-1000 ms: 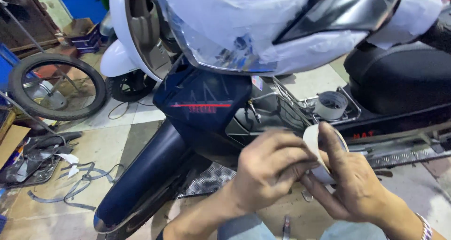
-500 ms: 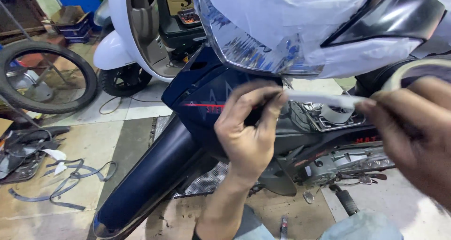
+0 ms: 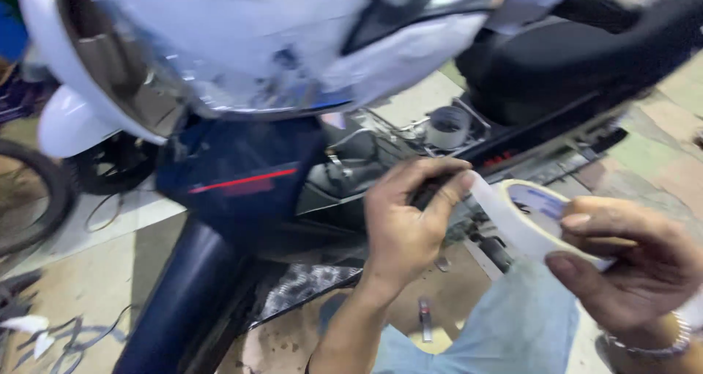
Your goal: The person is applying masking paper and tape to the front fairing of a motorcycle to prepare it for service or painting.
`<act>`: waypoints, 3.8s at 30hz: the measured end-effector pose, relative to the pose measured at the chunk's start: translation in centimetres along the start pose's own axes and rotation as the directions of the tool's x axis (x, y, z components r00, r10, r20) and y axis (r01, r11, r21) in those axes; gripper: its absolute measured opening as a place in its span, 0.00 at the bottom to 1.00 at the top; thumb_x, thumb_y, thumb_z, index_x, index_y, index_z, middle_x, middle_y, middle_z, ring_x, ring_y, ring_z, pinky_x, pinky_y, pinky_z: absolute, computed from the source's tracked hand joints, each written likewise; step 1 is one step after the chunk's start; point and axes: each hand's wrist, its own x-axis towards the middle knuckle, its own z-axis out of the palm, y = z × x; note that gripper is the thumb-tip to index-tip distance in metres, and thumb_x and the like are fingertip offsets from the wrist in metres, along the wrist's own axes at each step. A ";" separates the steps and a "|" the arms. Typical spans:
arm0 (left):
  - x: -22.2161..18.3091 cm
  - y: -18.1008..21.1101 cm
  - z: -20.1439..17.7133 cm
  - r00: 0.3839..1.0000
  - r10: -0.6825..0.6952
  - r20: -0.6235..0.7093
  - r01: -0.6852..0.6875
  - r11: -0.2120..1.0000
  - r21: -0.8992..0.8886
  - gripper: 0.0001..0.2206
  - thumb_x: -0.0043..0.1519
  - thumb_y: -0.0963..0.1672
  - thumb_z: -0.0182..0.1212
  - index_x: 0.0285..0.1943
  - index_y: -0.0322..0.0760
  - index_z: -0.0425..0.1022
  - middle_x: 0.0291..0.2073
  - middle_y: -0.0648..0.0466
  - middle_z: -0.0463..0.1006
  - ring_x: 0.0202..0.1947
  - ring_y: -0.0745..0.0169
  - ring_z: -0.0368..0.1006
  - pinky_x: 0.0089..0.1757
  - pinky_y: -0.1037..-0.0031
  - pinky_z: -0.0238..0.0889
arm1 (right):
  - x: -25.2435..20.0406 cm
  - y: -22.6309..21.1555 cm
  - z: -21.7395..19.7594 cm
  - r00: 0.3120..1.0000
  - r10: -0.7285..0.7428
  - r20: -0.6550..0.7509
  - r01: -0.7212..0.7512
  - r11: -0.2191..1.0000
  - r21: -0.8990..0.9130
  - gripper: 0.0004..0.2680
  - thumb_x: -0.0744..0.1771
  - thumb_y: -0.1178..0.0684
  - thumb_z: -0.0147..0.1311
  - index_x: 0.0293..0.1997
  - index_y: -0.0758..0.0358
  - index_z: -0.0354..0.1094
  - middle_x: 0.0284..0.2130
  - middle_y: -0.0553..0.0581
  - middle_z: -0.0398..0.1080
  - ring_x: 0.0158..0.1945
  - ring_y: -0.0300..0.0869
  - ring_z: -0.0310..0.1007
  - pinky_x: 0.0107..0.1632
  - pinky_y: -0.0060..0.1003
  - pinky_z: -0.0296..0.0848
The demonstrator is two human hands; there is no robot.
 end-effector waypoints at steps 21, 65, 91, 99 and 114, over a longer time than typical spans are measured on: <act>3.3 -7.5 13.4 0.897 -0.028 0.442 -0.025 0.993 0.112 0.15 0.59 0.48 0.66 0.52 0.42 0.79 0.42 0.46 0.81 0.48 0.41 0.78 0.49 0.59 0.72 | 27.3 23.4 -3.7 0.876 -0.398 0.273 0.478 0.639 -0.602 0.25 0.52 0.65 0.58 0.55 0.60 0.70 0.41 0.56 0.73 0.51 0.52 0.72 0.63 0.47 0.60; -6.5 -4.0 -1.4 0.999 0.010 0.044 -0.012 0.998 0.059 0.11 0.54 0.36 0.71 0.44 0.38 0.81 0.41 0.55 0.80 0.45 0.60 0.75 0.49 0.71 0.73 | 3.7 3.7 5.1 0.704 -0.370 0.607 0.431 0.901 0.048 0.11 0.58 0.54 0.65 0.36 0.63 0.68 0.27 0.53 0.71 0.23 0.44 0.63 0.33 0.37 0.67; 6.1 -0.3 -15.4 0.800 0.452 -0.394 -0.326 0.879 0.347 0.07 0.66 0.43 0.66 0.51 0.41 0.76 0.44 0.58 0.78 0.43 0.66 0.75 0.50 0.74 0.76 | 9.2 -10.6 11.9 0.937 -0.130 0.324 0.266 0.867 -0.422 0.12 0.80 0.63 0.58 0.56 0.88 0.58 0.33 0.75 0.67 0.30 0.57 0.73 0.32 0.46 0.73; 7.0 -0.5 -15.3 0.769 0.498 -0.401 -0.368 0.858 0.359 0.09 0.63 0.41 0.71 0.49 0.40 0.77 0.44 0.60 0.79 0.45 0.66 0.73 0.49 0.74 0.75 | 8.5 -12.9 13.7 0.968 -0.159 0.193 0.235 0.844 -0.483 0.12 0.86 0.66 0.59 0.59 0.92 0.60 0.39 0.78 0.68 0.37 0.56 0.75 0.35 0.43 0.74; 7.4 0.1 -15.7 0.756 0.556 -0.346 -0.406 0.812 0.419 0.10 0.63 0.41 0.73 0.49 0.40 0.76 0.42 0.60 0.77 0.43 0.64 0.70 0.50 0.71 0.70 | 8.9 -9.9 13.5 0.960 -0.199 0.196 0.272 0.825 -0.496 0.13 0.87 0.65 0.58 0.60 0.93 0.57 0.40 0.80 0.66 0.36 0.61 0.76 0.33 0.44 0.76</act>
